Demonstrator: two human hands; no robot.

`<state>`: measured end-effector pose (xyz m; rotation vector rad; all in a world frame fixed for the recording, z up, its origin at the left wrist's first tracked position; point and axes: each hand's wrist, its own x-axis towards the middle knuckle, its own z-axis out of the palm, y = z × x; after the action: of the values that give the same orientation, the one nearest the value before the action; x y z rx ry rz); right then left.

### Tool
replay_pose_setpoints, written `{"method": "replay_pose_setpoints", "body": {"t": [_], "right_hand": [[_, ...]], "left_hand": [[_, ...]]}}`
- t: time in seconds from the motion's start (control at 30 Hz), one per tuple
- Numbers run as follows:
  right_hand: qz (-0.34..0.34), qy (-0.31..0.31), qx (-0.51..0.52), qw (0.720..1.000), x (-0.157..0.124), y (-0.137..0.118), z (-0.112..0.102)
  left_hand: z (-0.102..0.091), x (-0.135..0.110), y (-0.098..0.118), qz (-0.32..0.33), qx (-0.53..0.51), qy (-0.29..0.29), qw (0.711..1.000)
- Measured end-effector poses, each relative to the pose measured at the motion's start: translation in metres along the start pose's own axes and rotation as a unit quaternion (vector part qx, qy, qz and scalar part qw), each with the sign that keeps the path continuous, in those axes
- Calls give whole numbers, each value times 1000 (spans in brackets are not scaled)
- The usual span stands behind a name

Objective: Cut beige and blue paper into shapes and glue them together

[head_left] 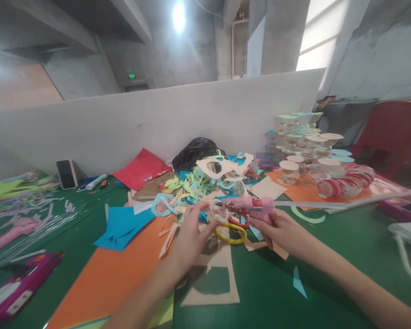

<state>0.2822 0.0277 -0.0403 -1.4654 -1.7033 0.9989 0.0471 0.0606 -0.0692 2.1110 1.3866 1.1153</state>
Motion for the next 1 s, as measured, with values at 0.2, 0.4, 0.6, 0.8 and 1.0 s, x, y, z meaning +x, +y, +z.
{"method": "replay_pose_setpoints", "body": {"t": [0.2, 0.4, 0.6, 0.8, 1.0], "right_hand": [[5, -17, 38, 999, -3, 0, -3], [8, -14, 11, 1000, -4, 1, -4], [7, -34, -5, 999, -4, -1, -3], [-6, -40, -24, 999, -5, -5, -5], [-12, -36, -22, 999, -4, 1, -4]], "left_hand": [[-6, 4, 1, -28, 12, 21, 999], [-7, 4, 0, -23, 28, 34, 999], [-7, 4, 0, -21, 32, 22, 999], [-6, 5, 0, -8, 39, 26, 999], [-7, 5, 0, -7, 37, 16, 999]]}}
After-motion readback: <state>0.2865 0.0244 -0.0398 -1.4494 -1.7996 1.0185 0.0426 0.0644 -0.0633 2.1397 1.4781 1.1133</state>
